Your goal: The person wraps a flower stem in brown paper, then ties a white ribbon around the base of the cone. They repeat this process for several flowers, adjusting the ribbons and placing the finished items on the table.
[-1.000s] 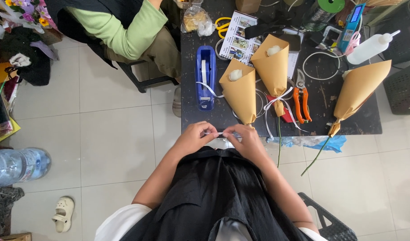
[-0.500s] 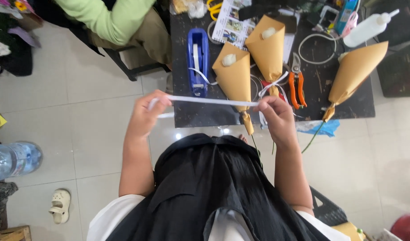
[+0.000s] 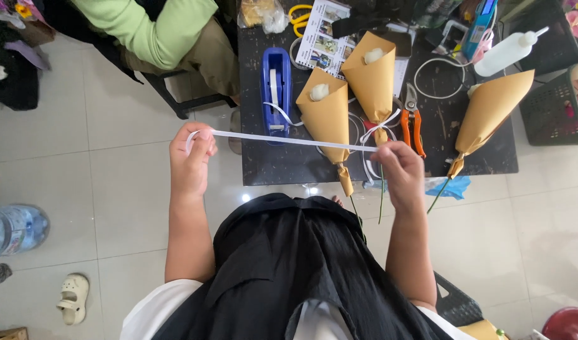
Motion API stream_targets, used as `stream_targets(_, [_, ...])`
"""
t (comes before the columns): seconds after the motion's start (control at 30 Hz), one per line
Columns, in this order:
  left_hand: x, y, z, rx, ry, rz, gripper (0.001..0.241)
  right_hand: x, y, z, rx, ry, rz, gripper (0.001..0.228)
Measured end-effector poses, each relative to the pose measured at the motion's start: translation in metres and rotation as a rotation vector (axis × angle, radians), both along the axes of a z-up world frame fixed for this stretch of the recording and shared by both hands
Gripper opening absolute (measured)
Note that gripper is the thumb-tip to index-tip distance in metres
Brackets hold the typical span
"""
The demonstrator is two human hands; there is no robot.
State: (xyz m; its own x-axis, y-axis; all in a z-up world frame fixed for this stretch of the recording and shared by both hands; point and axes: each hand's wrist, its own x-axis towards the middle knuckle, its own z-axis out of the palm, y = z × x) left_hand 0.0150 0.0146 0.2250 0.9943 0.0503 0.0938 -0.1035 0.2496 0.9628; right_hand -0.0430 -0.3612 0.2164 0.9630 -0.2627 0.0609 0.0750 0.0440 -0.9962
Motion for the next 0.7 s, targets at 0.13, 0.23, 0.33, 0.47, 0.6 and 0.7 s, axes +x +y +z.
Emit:
stream_targets(0.13, [0.002,0.004,-0.005,-0.005,-0.015,0.023,0.009,-0.012,-0.024,-0.010,0.050,-0.020,-0.058,0.014])
stream_targets(0.23, [0.006,0.007,-0.008,0.068,-0.030,0.068,0.015,-0.020,-0.040,-0.004,0.007,0.022,-0.131,0.015])
stream_targets(0.33, [0.005,0.008,-0.012,0.114,-0.021,0.079,0.012,-0.031,-0.050,0.015,-0.304,0.110,-0.079,0.013])
stream_targets(0.47, [0.000,0.010,-0.005,0.106,-0.011,0.140,0.013,-0.048,-0.071,0.025,-0.425,0.316,0.003,0.018])
stream_targets(0.6, [-0.001,0.021,-0.013,0.154,0.150,0.212,0.025,-0.056,-0.092,0.020,-0.408,0.451,0.080,0.027])
stream_targets(0.7, [-0.006,0.018,0.002,0.231,0.194,0.240,0.032,-0.061,-0.099,0.011,-0.368,0.469,0.051,0.023])
